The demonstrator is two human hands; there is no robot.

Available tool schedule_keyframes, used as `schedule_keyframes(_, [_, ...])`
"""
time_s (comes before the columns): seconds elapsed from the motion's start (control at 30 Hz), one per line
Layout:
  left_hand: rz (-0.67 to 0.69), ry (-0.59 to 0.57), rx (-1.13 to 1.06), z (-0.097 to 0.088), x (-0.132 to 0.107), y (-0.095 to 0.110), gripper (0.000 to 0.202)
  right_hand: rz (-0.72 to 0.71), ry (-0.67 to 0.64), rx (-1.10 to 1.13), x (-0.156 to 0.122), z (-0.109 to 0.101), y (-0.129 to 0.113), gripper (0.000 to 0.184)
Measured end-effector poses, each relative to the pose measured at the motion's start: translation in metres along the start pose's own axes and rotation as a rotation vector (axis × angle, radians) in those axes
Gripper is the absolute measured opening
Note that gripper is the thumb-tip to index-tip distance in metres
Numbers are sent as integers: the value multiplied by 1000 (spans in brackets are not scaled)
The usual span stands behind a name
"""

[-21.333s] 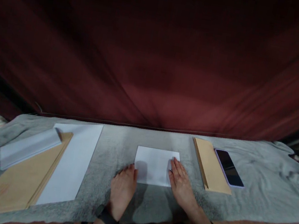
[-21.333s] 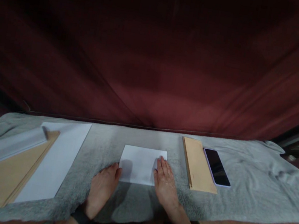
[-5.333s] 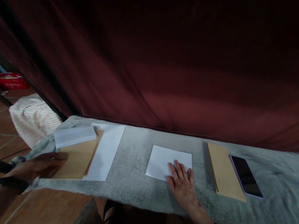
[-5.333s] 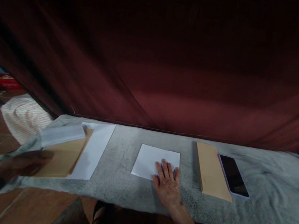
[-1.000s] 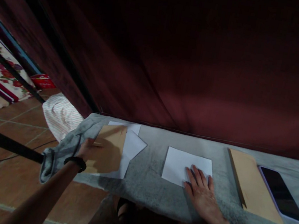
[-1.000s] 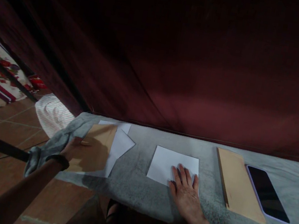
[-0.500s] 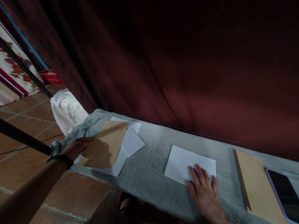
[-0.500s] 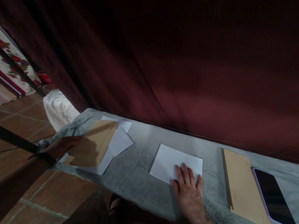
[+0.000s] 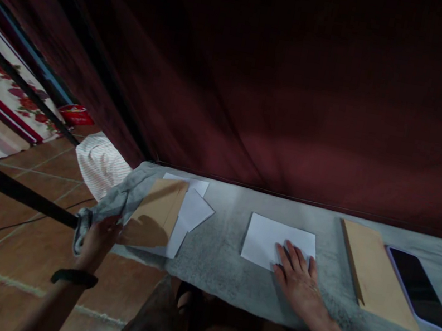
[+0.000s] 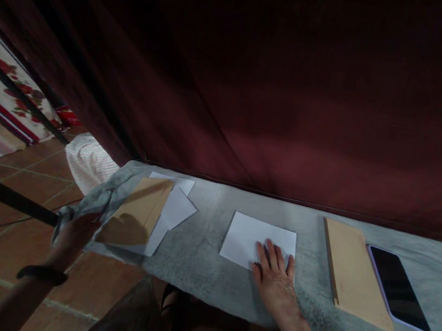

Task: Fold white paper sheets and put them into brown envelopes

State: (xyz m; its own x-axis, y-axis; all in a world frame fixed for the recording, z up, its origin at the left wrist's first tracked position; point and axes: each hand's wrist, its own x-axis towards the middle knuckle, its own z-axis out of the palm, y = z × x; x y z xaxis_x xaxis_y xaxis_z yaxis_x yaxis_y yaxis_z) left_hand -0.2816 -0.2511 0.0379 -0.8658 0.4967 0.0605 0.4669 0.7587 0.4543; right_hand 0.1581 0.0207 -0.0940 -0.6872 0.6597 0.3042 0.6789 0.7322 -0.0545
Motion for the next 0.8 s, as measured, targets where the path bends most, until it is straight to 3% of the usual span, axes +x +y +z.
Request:
schedule_keyframes(0.07, [90,6,-70,19,-12,29,50,5,-12,-2,1,-2,-1,52])
schedule_keyframes(0.13, [236,-67,-126,51,-37,71,45,11,-24,-4,2,-5,-2,51])
schedule_keyframes(0.3, [771,-327,-194,146,-138,192,47,29,-73,-16,5,-12,-5,52])
schedule_keyframes(0.4, [1023,-339,-99,181,-181,232,56,29,-106,-23,5,-15,-6,54])
schedule_keyframes(0.5, [1082,-271,-42,199,-192,237,64,14,-121,-5,4,-19,-5,56])
schedule_keyframes(0.67, [1115,-217,-54,212,-181,214,81,14,-134,67,3,-28,-8,52])
schedule_keyframes(0.8, [1105,-212,-65,217,-180,208,85,13,-159,109,6,-35,-12,51])
